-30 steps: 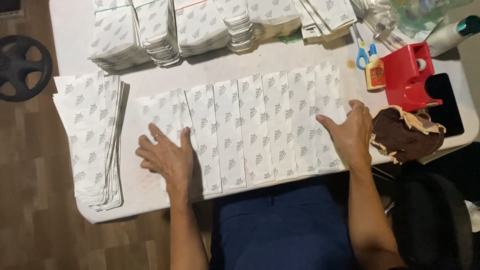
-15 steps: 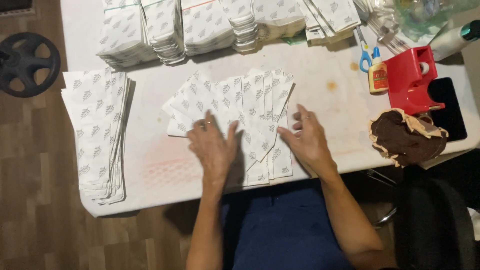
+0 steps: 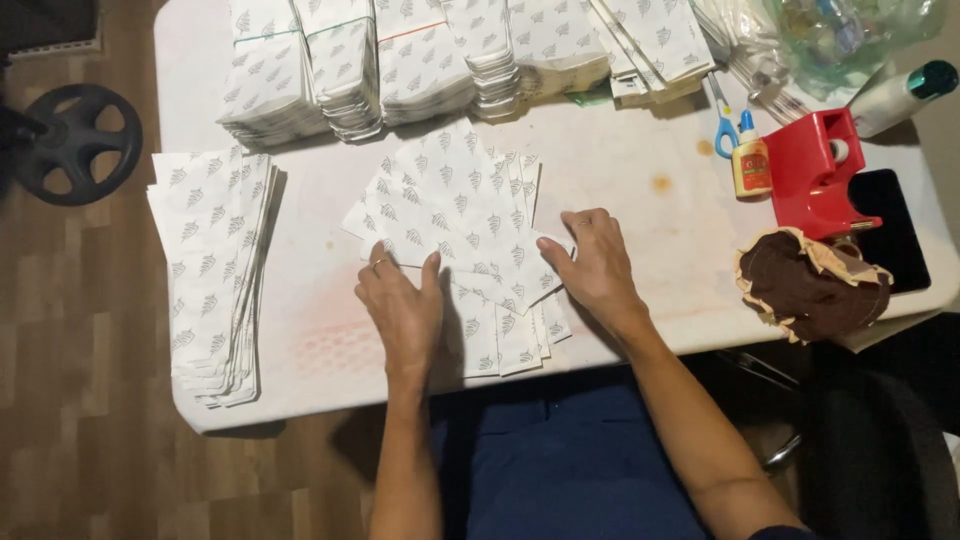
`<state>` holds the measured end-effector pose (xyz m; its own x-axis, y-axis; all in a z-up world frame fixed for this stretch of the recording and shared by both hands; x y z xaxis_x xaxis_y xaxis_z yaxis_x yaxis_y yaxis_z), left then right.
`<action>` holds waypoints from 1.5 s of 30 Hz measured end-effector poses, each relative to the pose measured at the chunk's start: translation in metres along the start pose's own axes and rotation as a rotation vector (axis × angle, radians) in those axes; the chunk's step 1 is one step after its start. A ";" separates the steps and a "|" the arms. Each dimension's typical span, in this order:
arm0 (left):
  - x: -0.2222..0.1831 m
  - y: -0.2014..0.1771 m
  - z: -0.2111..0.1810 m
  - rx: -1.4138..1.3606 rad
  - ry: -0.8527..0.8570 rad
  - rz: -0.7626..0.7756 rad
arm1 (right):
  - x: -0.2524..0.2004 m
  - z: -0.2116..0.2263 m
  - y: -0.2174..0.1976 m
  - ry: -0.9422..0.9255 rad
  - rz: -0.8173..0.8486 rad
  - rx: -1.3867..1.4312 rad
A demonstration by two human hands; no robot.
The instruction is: The person takes stacks of printed paper templates, spreads them out across a table surface, and applies glue to specific sections of individual pieces by hand.
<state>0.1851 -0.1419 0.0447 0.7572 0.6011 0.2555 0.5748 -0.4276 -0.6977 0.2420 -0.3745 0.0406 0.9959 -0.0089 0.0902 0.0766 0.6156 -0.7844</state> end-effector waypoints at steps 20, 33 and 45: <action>-0.015 -0.022 -0.033 -0.265 -0.214 0.282 | -0.017 0.081 -0.007 0.098 0.117 0.204; -0.029 -0.021 -0.045 -0.564 -0.402 0.400 | 0.024 0.038 0.045 0.073 0.185 0.032; -0.039 0.047 -0.020 -1.603 -0.952 0.049 | -0.017 0.123 -0.063 -0.599 0.037 -0.198</action>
Point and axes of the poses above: each hand's wrist, its own x-axis towards the middle knuckle, its own y-axis out of the palm, z = x × y, the point moved 1 cm from there along x, towards the middle knuckle, and after that the axes turned 14 degrees about -z, right-handed, at the moved point
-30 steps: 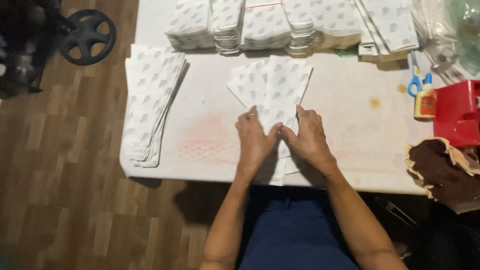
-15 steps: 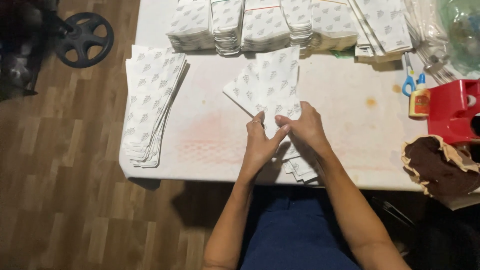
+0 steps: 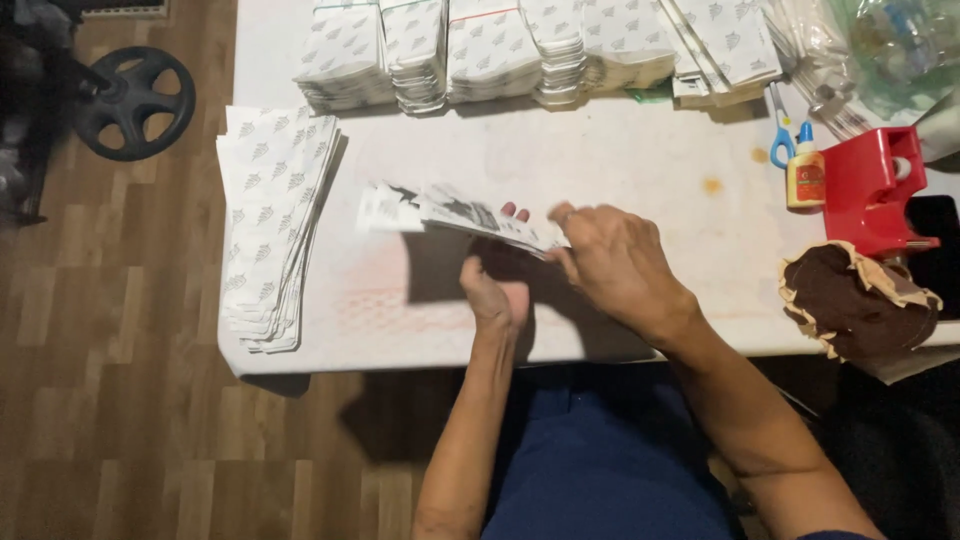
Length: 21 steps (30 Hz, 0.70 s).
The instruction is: The person takes stacks of printed paper templates, spreads them out across a table surface, and applies glue to specific sections of individual pieces by hand.
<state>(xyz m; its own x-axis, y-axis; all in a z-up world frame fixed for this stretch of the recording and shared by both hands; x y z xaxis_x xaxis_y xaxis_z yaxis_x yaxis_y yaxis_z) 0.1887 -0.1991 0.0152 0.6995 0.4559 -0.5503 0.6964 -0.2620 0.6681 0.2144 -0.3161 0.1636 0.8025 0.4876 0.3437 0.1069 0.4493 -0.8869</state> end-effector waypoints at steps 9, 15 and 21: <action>0.001 -0.010 0.022 -0.158 -0.091 0.150 | -0.019 -0.022 0.014 -0.052 -0.218 0.221; 0.013 -0.014 0.015 -0.148 -0.078 0.192 | -0.059 -0.056 0.007 0.101 -0.195 0.346; 0.013 -0.013 0.036 -0.207 -0.107 0.167 | -0.118 -0.082 0.052 0.384 -0.322 0.311</action>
Point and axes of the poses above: each hand's wrist, its own x-axis towards the middle knuckle, its own y-axis out of the palm, z = x × y, the point moved 1 cm from there along x, towards the middle knuckle, and after that the axes turned 14 degrees about -z, right-handed, at the moved point
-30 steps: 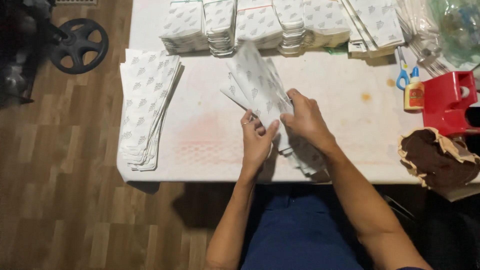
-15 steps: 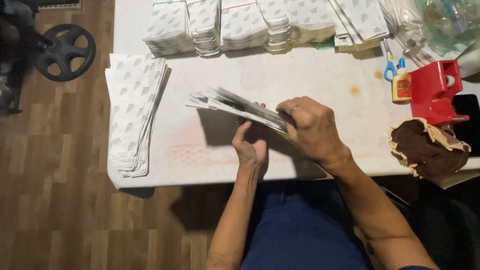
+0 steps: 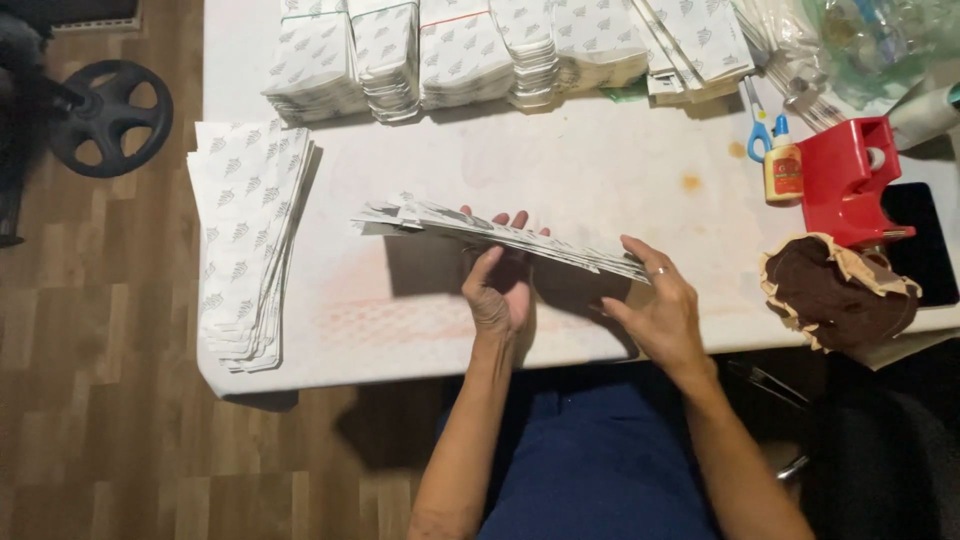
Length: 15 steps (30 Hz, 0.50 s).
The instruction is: The person takes stacks of printed paper templates, spreads them out across a table surface, and applies glue to specific sections of individual pieces by hand.
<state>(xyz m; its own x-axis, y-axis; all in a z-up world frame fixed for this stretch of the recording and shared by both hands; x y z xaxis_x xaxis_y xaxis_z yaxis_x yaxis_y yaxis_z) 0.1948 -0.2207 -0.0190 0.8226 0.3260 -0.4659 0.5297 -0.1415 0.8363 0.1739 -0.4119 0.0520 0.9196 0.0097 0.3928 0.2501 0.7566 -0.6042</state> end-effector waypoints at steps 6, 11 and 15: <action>-0.020 0.002 0.034 0.062 -0.003 0.164 | 0.002 0.018 0.019 0.117 -0.295 0.487; -0.017 0.001 -0.018 0.147 0.050 0.233 | 0.015 -0.020 0.012 0.115 -0.326 0.574; 0.010 -0.017 -0.083 0.311 0.428 0.164 | 0.026 -0.043 -0.008 0.197 -0.213 0.553</action>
<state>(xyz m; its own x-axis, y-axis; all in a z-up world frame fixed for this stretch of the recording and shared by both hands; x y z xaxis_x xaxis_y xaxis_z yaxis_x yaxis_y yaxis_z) 0.1770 -0.1370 -0.0137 0.7761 0.6184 -0.1236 0.4916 -0.4705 0.7328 0.2088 -0.4461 0.0375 0.9186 -0.2592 0.2982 0.2885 0.9557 -0.0579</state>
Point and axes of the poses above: each hand's wrist, its own x-axis towards the middle knuckle, its own y-axis out of the palm, z = x × y, the point moved 1 cm from there along x, towards the middle knuckle, and after that the axes turned 14 degrees about -z, right-handed, at the moved point
